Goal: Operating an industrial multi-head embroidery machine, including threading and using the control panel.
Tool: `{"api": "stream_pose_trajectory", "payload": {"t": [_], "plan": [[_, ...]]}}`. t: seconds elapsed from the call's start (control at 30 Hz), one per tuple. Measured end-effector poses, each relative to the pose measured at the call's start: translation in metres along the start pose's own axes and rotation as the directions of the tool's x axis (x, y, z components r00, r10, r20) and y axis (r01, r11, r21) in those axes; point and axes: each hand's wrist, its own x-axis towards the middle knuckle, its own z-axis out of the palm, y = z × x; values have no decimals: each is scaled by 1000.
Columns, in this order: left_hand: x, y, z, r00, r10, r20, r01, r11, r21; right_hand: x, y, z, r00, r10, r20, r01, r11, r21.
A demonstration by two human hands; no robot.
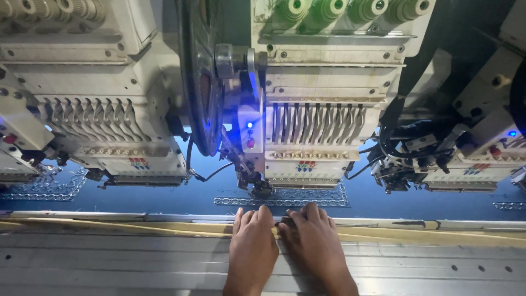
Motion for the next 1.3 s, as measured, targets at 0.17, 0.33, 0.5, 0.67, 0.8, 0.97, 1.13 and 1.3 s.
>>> {"api": "stream_pose_trajectory", "payload": {"t": [0.17,0.33,0.5,0.67,0.8,0.97,1.13,1.3], "plan": [[1,-4,4,999,45,-7,-45,999,0,5,8,4,1000,-21,13,21,999,-48],[-1,1,0,1000,20,22,-20,1000,21,0,4,1,1000,-23,-6,23,999,-32],[-2,-4,13,997,69,-45,-66,995,68,-17,-22,-32,994,81,66,-87,992,90],[-5,9,4,999,51,-5,-51,997,55,-16,-4,-39,993,20,118,-28,997,66],[-3,19,13,995,84,55,-84,996,-12,-2,48,-32,977,164,136,-162,986,-28],[6,8,65,978,206,-28,-202,974,107,7,106,-2,961,70,-266,-86,995,-48],[15,8,106,959,274,-75,-266,958,104,9,101,-3,935,132,-328,-140,990,2],[19,22,111,925,357,-128,-344,932,109,16,102,2,897,122,-425,-161,985,-56]]}}
